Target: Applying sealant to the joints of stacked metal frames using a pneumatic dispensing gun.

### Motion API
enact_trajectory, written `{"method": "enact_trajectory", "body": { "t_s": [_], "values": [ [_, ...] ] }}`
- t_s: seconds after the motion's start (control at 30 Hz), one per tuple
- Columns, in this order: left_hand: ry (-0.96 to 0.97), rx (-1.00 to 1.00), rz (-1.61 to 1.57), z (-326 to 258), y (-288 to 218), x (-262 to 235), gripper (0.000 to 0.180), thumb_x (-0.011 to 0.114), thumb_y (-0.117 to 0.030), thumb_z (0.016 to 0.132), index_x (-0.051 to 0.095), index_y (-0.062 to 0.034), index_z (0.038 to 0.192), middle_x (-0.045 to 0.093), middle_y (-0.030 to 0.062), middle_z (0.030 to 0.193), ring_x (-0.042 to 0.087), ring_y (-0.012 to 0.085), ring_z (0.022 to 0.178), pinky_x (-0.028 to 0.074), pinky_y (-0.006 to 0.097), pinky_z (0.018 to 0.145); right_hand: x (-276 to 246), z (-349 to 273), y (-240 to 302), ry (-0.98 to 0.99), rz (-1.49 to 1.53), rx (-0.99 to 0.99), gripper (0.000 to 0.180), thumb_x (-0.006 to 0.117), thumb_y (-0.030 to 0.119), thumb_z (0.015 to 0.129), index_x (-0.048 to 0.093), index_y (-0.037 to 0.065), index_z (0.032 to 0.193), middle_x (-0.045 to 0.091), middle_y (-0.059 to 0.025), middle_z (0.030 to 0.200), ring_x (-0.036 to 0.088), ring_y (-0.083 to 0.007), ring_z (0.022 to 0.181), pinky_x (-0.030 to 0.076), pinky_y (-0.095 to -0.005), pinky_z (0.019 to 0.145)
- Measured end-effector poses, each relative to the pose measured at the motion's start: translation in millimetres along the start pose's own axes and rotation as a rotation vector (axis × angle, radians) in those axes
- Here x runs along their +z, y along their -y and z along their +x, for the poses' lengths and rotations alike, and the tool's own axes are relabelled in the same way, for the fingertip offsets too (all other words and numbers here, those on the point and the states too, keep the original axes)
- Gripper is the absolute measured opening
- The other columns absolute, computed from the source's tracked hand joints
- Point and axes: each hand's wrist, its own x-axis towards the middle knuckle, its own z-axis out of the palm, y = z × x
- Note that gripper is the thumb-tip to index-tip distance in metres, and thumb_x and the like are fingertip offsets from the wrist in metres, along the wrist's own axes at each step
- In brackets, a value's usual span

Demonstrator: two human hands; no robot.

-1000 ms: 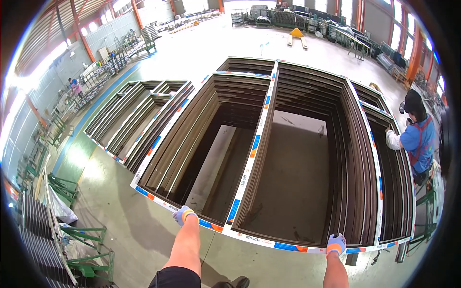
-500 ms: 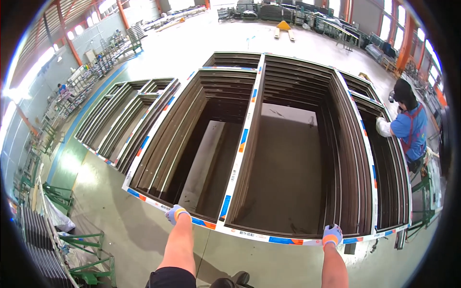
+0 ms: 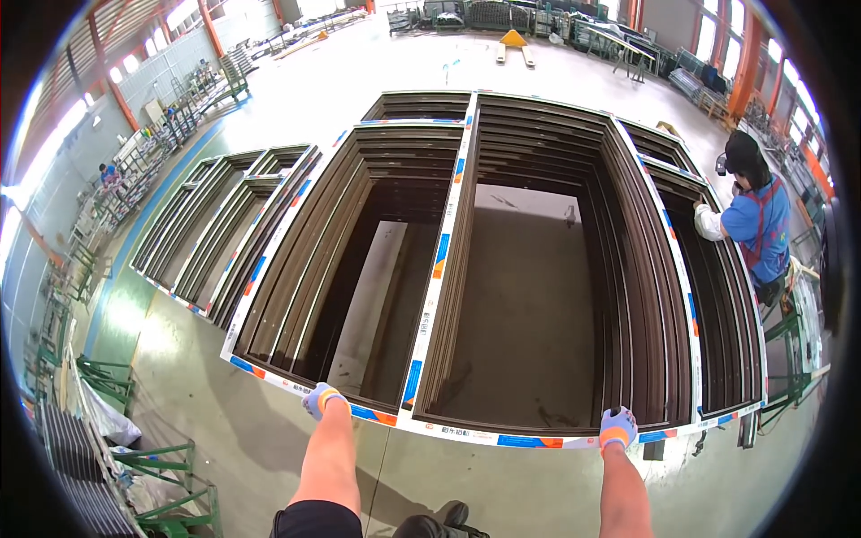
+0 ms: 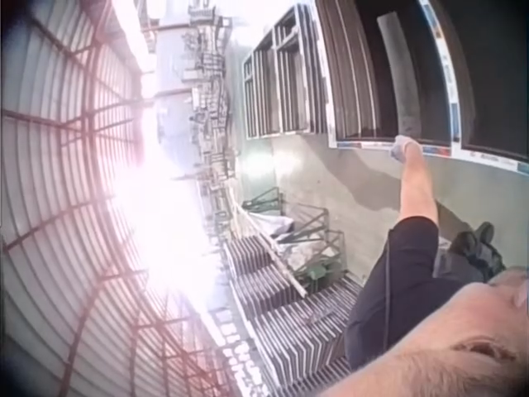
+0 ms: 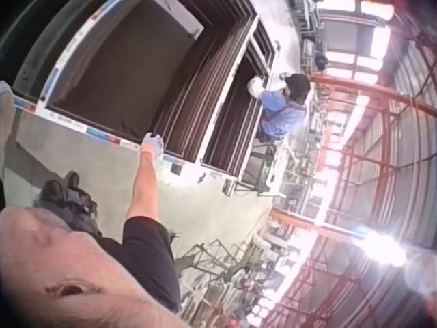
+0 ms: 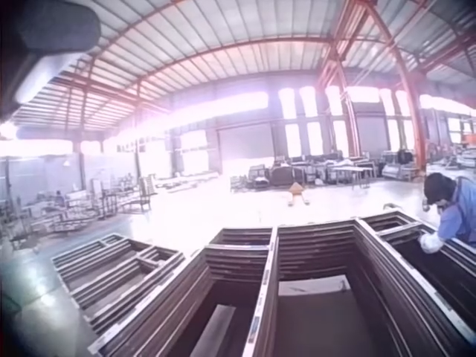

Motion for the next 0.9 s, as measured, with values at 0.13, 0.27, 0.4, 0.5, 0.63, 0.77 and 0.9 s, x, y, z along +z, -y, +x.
{"method": "enact_trajectory", "body": {
  "t_s": [0.13, 0.27, 0.4, 0.5, 0.63, 0.77, 0.9],
  "values": [
    [-0.097, 0.103, 0.245, 45.3, 8.0, 14.6, 0.035, 0.06, -0.031, 0.081, 0.064, -0.0038, 0.102, 0.069, 0.0114, 0.101, 0.072, 0.0282, 0.085, 0.057, 0.04, 0.073, -6.8, -6.0, 20.5, 0.028, 0.02, -0.035, 0.033, 0.059, 0.04, 0.087, 0.07, 0.011, 0.099, 0.07, -0.0118, 0.106, 0.064, -0.0286, 0.108, 0.048, -0.0404, 0.095],
    [0.018, 0.011, 0.033, 22.0, 11.2, 38.2, 0.048, 0.061, -0.042, 0.083, 0.058, -0.0028, 0.11, 0.069, 0.0129, 0.105, 0.071, 0.0298, 0.089, 0.057, 0.044, 0.076, -5.5, -0.7, -6.0, -0.049, -0.025, 0.006, 0.034, 0.059, 0.04, 0.088, 0.07, 0.011, 0.101, 0.07, -0.0119, 0.107, 0.064, -0.0282, 0.108, 0.048, -0.0404, 0.095],
    [-0.057, 0.112, 0.152, 114.2, 35.3, 57.1, 0.05, 0.061, -0.042, 0.083, 0.057, -0.0019, 0.112, 0.069, 0.014, 0.105, 0.071, 0.03, 0.087, 0.057, 0.044, 0.076, -3.5, -8.1, 34.2, 0.067, 0.033, -0.05, 0.034, 0.059, 0.04, 0.088, 0.07, 0.011, 0.101, 0.07, -0.0119, 0.107, 0.064, -0.0281, 0.108, 0.049, -0.0405, 0.095],
    [-0.031, 0.126, 0.223, 76.7, 44.6, 79.4, 0.051, 0.061, -0.041, 0.083, 0.057, -0.0008, 0.113, 0.069, 0.0144, 0.106, 0.071, 0.0302, 0.087, 0.057, 0.043, 0.077, 7.8, -2.6, 10.6, -0.042, -0.026, -0.04, 0.033, 0.059, 0.04, 0.087, 0.071, 0.011, 0.097, 0.071, -0.0115, 0.103, 0.066, -0.0287, 0.105, 0.05, -0.0408, 0.092],
    [-0.028, 0.007, 0.077, 40.3, 10.5, 36.7, 0.053, 0.06, -0.041, 0.083, 0.056, 0.0008, 0.115, 0.068, 0.0153, 0.106, 0.071, 0.0305, 0.09, 0.056, 0.043, 0.08, 3.7, 0.2, 2.2, -0.017, -0.033, -0.018, 0.033, 0.059, 0.04, 0.087, 0.071, 0.011, 0.097, 0.071, -0.0117, 0.104, 0.065, -0.029, 0.105, 0.05, -0.0409, 0.093],
    [0.031, 0.005, 0.016, 36.6, 6.5, 26.7, 0.054, 0.059, -0.042, 0.083, 0.055, 0.0008, 0.115, 0.068, 0.0159, 0.107, 0.071, 0.0313, 0.092, 0.056, 0.044, 0.081, 0.8, -3.0, 3.4, -0.016, -0.031, -0.021, 0.034, 0.059, 0.041, 0.088, 0.07, 0.01, 0.096, 0.069, -0.0111, 0.102, 0.065, -0.0283, 0.103, 0.05, -0.041, 0.09],
    [0.1, 0.248, 0.473, 90.9, 9.1, 7.4, 0.046, 0.062, -0.04, 0.086, 0.065, -0.0042, 0.114, 0.069, 0.0131, 0.115, 0.071, 0.0253, 0.099, 0.057, 0.04, 0.082, 11.0, -4.5, 26.9, 0.015, 0.049, -0.109, 0.035, 0.057, 0.04, 0.085, 0.071, 0.01, 0.093, 0.07, -0.0127, 0.1, 0.066, -0.0303, 0.102, 0.049, -0.0426, 0.09]
  ]
}}
